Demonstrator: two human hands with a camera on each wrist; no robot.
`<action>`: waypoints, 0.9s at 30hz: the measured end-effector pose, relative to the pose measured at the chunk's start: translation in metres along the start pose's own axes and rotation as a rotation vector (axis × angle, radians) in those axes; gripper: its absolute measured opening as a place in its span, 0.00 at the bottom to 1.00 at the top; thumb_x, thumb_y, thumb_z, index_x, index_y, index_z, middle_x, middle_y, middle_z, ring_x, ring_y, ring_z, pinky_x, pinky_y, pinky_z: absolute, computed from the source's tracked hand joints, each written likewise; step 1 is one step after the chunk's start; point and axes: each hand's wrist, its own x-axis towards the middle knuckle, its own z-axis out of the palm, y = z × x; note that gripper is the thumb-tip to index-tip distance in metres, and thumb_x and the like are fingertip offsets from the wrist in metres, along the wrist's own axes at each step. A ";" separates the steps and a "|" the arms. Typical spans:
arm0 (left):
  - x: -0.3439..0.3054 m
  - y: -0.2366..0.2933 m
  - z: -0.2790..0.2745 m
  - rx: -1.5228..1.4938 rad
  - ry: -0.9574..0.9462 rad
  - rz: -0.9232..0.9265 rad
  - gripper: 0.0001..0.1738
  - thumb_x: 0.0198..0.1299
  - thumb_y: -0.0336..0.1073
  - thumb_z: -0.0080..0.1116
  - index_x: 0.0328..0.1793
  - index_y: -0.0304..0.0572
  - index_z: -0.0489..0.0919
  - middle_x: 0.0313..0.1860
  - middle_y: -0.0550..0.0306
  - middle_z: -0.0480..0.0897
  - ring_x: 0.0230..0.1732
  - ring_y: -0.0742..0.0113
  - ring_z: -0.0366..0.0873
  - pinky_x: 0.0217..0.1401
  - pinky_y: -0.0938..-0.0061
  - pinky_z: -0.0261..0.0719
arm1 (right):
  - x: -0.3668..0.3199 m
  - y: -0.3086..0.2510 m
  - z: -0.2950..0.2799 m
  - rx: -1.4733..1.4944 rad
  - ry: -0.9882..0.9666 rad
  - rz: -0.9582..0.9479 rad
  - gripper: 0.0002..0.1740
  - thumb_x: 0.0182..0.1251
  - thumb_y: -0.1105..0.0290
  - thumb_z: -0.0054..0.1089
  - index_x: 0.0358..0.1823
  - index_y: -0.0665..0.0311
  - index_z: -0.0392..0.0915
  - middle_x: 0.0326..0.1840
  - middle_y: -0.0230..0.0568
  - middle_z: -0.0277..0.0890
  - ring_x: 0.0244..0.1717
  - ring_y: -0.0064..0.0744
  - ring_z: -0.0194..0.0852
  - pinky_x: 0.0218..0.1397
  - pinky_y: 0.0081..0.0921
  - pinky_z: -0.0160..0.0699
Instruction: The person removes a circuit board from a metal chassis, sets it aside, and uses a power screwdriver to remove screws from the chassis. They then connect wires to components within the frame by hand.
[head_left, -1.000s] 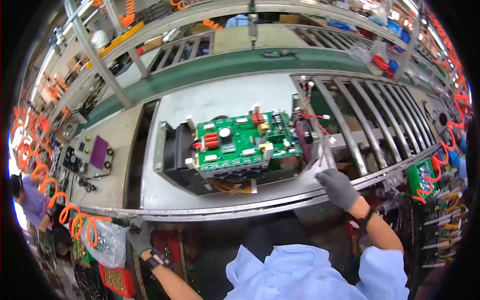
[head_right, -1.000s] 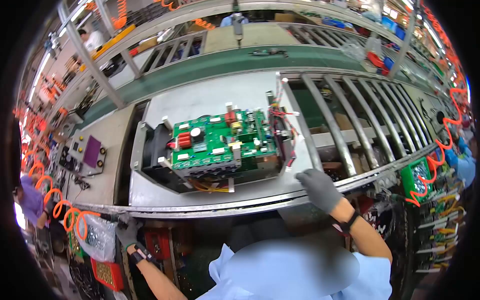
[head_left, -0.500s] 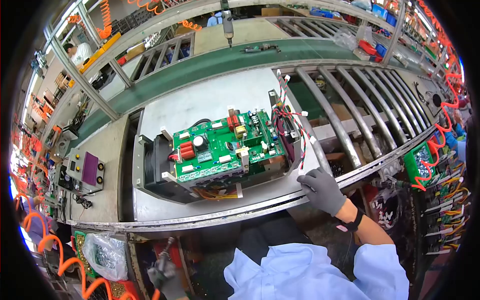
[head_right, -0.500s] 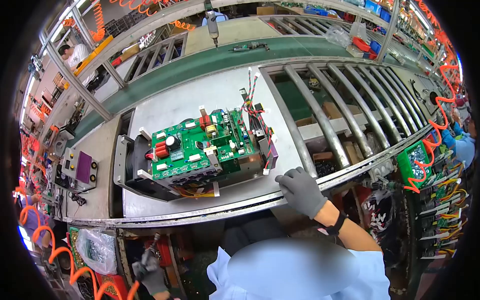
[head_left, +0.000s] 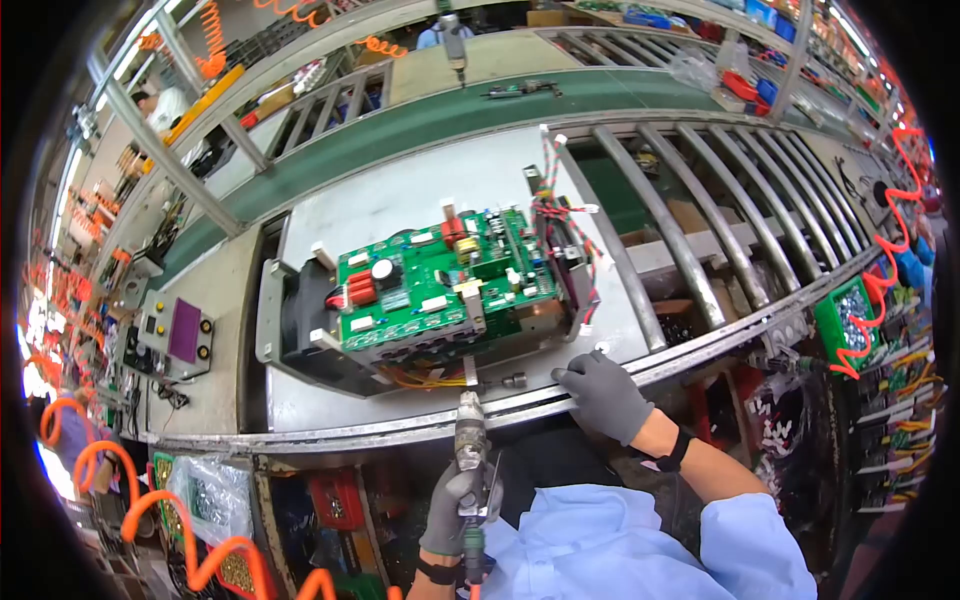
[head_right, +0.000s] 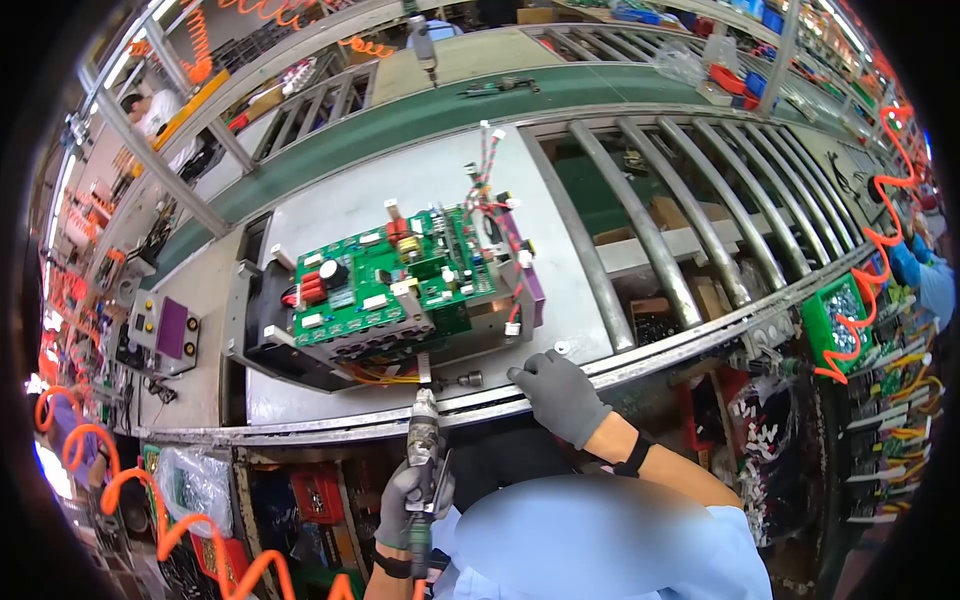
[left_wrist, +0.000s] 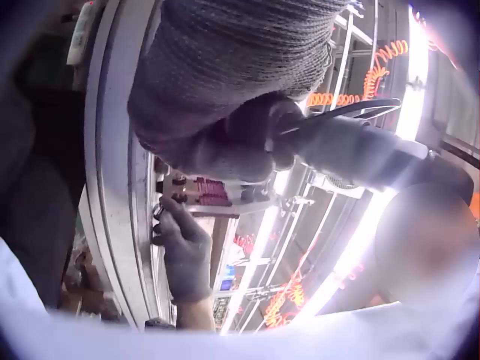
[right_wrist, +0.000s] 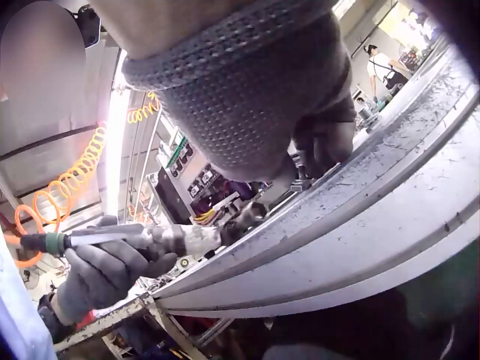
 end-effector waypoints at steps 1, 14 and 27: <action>0.008 -0.005 0.003 -0.003 0.028 0.006 0.36 0.59 0.49 0.61 0.67 0.31 0.70 0.32 0.52 0.79 0.26 0.66 0.78 0.29 0.73 0.81 | -0.002 0.001 0.000 0.009 -0.001 0.015 0.17 0.57 0.77 0.61 0.50 0.59 0.81 0.38 0.41 0.76 0.42 0.47 0.77 0.45 0.40 0.81; 0.031 0.023 0.009 0.282 0.011 -0.219 0.33 0.56 0.37 0.68 0.67 0.35 0.68 0.45 0.45 0.84 0.36 0.59 0.88 0.39 0.69 0.89 | 0.003 -0.010 0.025 0.471 0.153 0.413 0.11 0.68 0.74 0.62 0.50 0.67 0.85 0.38 0.49 0.85 0.37 0.40 0.86 0.42 0.33 0.83; 0.027 0.011 0.033 0.235 0.001 -0.124 0.31 0.57 0.32 0.66 0.66 0.38 0.67 0.44 0.46 0.84 0.37 0.57 0.88 0.40 0.65 0.89 | 0.020 -0.017 -0.010 1.160 0.010 0.938 0.14 0.74 0.71 0.63 0.52 0.76 0.80 0.33 0.37 0.82 0.24 0.20 0.77 0.29 0.19 0.80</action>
